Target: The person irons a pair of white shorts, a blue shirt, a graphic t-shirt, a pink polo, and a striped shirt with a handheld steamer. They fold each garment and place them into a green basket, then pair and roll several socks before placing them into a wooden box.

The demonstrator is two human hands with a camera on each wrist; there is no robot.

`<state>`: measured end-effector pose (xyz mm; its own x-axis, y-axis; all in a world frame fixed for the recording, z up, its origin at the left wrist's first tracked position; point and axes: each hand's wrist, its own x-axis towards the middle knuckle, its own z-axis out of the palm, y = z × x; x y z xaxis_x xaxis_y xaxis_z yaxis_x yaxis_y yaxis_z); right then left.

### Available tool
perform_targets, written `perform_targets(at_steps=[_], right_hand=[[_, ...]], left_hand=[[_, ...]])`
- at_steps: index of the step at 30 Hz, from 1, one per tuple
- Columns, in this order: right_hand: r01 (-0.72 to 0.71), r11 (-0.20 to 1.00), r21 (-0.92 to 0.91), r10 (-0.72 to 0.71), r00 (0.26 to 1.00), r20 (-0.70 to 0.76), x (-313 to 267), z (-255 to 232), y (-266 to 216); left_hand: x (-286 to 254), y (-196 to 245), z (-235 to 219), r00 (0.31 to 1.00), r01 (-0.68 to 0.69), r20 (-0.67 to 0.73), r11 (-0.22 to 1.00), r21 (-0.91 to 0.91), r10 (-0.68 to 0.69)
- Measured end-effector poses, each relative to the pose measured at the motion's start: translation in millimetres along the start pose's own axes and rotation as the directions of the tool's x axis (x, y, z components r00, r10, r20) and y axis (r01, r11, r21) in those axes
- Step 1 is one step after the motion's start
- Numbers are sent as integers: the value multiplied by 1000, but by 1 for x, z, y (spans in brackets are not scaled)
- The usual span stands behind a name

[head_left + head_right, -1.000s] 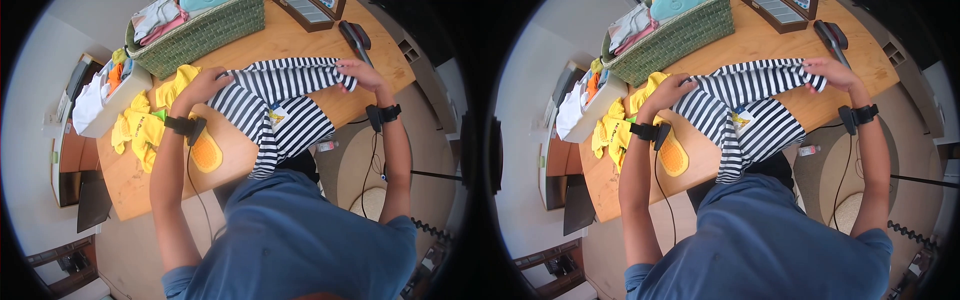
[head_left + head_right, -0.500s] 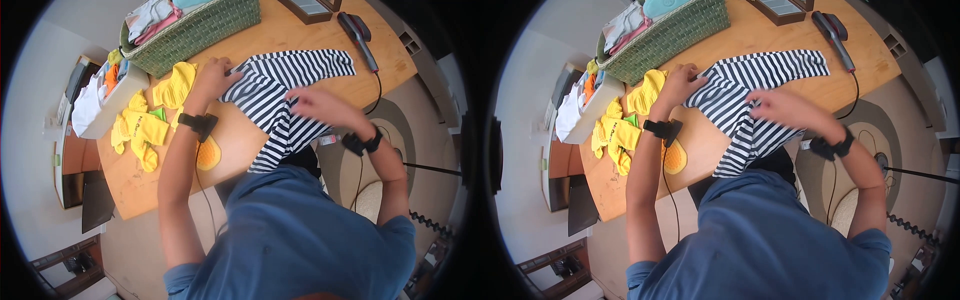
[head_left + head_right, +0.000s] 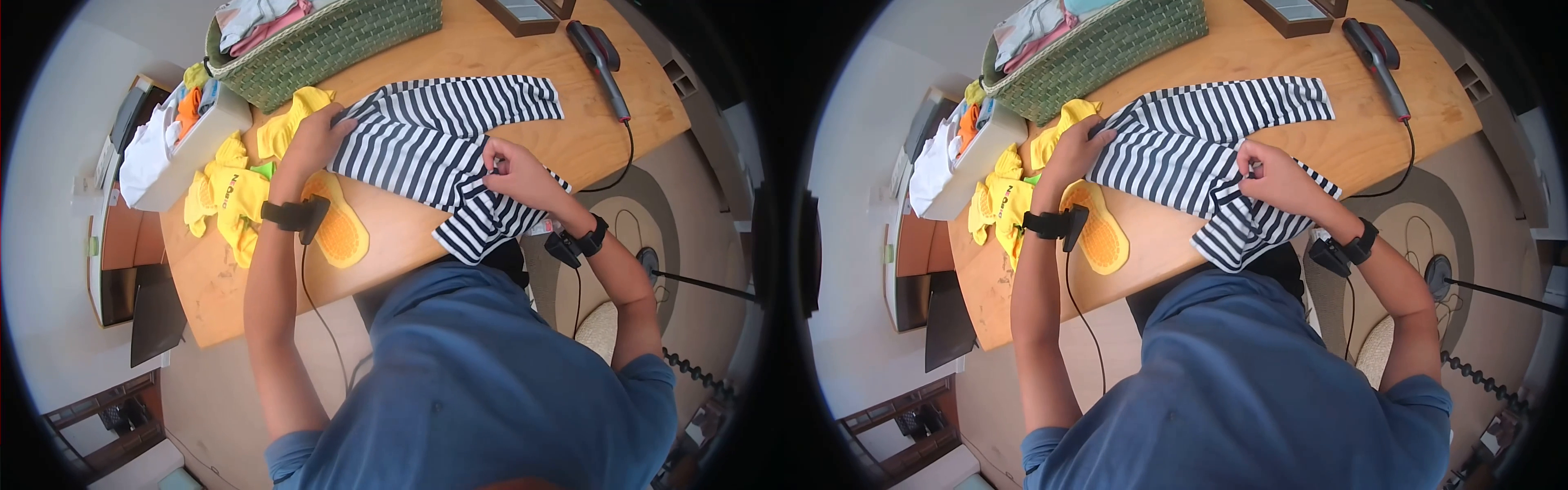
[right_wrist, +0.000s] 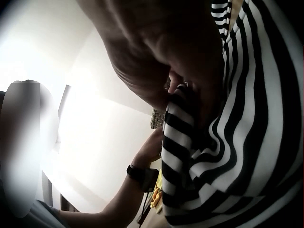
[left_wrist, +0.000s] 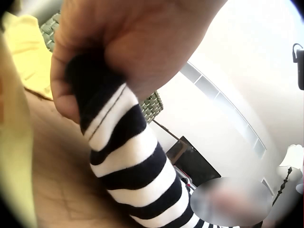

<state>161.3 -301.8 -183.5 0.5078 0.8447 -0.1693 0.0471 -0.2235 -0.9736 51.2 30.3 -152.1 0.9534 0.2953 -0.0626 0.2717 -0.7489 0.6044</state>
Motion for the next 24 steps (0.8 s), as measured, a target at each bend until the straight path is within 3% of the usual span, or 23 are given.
perform_targets(at_steps=[2, 3, 6, 7, 8, 10, 11, 14, 17, 20, 23, 24], right_hand=[[18, 970, 244, -29, 999, 40, 5, -3, 9], [-83, 956, 280, 58, 994, 98, 4, -11, 8], [-73, 947, 312, 55, 996, 64, -2, -23, -12], [-87, 963, 257, 58, 991, 119, -2, -33, -1], [-38, 998, 44, 34, 996, 88, -6, -41, 0], [42, 923, -383, -29, 999, 40, -11, -50, 1], [20, 965, -261, -20, 1000, 6, -11, -54, -1], [-125, 936, -330, 84, 987, -136, -20, -66, -3], [-133, 902, -410, 57, 980, -192, -29, -55, -3], [-128, 844, -520, 64, 988, -138, -41, -49, -15], [-238, 836, -494, 252, 967, -40, -46, -57, -16], [-213, 881, -421, 221, 975, -32, -48, -58, -16]], left_hand=[[-2, -1, -4, 1000, 25, 11, 1000, 12, -25], [-3, 0, -6, 999, 32, 7, 999, 36, -32], [-2, -9, -10, 998, 59, 29, 996, 73, -61], [-1, -12, -10, 996, 71, 41, 994, 80, -74], [0, -15, -10, 995, 82, 54, 993, 86, -87], [0, -22, -8, 997, 66, 21, 992, 107, -69], [1, -26, -6, 998, 58, 4, 992, 110, -58], [2, -34, -1, 998, 62, 1, 991, 118, -63], [1, -33, -2, 996, 89, -33, 987, 136, -86], [-9, -26, -10, 991, 136, -18, 984, 116, -135], [-27, -5, -24, 975, 193, 86, 971, 142, -206], [-29, -5, -23, 983, 169, 54, 976, 135, -178]])
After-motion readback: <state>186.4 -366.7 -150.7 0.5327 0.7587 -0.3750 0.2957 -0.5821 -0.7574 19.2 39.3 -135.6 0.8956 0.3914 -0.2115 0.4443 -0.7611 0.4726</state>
